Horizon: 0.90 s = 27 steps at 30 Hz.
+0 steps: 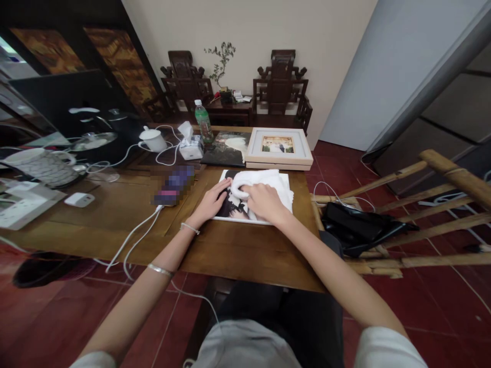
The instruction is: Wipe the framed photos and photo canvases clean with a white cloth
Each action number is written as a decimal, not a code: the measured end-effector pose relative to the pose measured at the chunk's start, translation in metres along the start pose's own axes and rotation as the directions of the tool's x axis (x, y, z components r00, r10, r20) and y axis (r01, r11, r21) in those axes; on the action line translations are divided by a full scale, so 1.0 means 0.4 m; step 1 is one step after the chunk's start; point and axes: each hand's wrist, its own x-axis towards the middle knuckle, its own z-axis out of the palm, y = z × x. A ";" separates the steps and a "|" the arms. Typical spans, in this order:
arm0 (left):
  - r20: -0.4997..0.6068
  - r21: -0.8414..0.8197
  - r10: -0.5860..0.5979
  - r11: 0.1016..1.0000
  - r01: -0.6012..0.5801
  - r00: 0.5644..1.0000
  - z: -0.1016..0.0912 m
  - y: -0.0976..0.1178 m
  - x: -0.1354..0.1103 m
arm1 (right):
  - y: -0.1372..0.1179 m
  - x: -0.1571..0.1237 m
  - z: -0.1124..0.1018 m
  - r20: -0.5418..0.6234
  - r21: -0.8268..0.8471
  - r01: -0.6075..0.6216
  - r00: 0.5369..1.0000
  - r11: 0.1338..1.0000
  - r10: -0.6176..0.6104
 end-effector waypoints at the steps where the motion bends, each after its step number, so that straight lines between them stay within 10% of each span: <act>1: -0.003 -0.003 -0.001 1.000 0.001 1.000 0.000 0.001 0.000 | 0.004 0.022 0.008 -0.025 -0.021 -0.018 1.000 1.000 0.018; 8: -0.215 -0.151 0.026 0.987 -0.060 0.976 -0.023 0.028 -0.003 | -0.046 0.082 0.077 -0.050 -0.043 0.161 0.985 0.986 -0.163; 16: -0.227 -0.125 0.003 0.992 -0.032 0.974 -0.025 0.017 -0.002 | -0.071 -0.072 0.061 0.087 0.078 0.471 0.875 0.879 -0.477; 27: -0.007 0.026 0.054 0.998 -0.054 0.999 -0.012 0.018 -0.002 | 0.111 -0.195 -0.016 0.046 0.042 0.123 0.991 0.991 -0.125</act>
